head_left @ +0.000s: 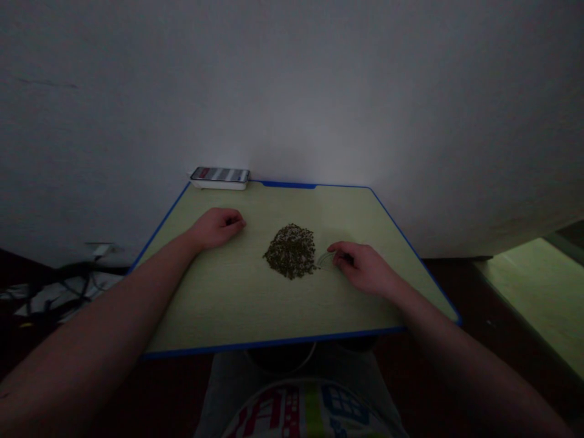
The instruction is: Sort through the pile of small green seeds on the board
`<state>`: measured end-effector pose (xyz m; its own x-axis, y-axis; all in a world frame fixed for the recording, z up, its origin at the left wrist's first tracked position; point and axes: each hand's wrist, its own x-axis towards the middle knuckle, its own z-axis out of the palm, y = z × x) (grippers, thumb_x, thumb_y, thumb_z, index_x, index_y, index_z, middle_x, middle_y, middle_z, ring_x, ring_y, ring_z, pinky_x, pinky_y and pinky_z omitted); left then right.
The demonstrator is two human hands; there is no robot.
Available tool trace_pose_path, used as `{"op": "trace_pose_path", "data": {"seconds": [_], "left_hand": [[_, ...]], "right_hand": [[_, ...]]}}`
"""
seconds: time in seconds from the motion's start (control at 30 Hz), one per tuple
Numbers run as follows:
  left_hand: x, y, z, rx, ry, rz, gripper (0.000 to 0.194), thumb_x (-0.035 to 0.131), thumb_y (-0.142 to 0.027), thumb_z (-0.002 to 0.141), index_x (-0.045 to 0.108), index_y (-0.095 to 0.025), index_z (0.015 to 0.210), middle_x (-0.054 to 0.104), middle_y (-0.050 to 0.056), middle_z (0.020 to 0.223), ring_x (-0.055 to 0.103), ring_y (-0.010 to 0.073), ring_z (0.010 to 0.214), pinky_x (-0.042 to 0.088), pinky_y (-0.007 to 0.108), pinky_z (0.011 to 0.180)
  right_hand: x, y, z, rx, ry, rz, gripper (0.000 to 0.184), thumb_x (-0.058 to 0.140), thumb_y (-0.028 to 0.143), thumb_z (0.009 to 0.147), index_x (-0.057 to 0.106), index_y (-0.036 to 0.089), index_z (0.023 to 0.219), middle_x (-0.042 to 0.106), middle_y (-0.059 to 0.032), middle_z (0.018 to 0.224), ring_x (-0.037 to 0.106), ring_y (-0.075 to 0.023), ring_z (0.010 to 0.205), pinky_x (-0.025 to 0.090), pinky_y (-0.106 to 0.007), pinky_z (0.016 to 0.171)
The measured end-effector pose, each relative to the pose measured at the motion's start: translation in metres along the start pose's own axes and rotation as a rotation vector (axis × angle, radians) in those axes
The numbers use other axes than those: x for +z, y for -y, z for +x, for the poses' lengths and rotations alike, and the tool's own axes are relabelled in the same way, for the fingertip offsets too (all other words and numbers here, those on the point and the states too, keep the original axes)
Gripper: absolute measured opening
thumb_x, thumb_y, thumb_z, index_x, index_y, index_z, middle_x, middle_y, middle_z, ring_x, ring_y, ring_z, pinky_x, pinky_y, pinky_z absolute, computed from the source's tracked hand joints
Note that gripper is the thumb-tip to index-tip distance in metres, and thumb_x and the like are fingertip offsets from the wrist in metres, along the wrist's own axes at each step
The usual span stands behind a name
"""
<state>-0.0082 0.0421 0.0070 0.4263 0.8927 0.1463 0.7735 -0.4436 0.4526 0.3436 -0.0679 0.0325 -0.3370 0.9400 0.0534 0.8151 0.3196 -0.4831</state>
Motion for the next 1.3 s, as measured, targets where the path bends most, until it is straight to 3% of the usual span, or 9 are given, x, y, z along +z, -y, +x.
{"op": "trace_pose_path", "data": {"seconds": [1.3], "left_hand": [[0.0014,0.0034,0.0006,0.002,0.000,-0.005,0.035,0.046,-0.046,0.083,0.063,-0.015,0.077,0.058,0.001,0.063,0.050,0.0135,0.058,0.035,0.026,0.056]], "right_hand": [[0.0026,0.0029,0.0006,-0.035,0.036,0.023,0.032,0.046,0.014,0.084,0.065,0.016,0.109,0.069,-0.0047,0.081,0.061,-0.0158,0.068,0.044,-0.026,0.064]]}}
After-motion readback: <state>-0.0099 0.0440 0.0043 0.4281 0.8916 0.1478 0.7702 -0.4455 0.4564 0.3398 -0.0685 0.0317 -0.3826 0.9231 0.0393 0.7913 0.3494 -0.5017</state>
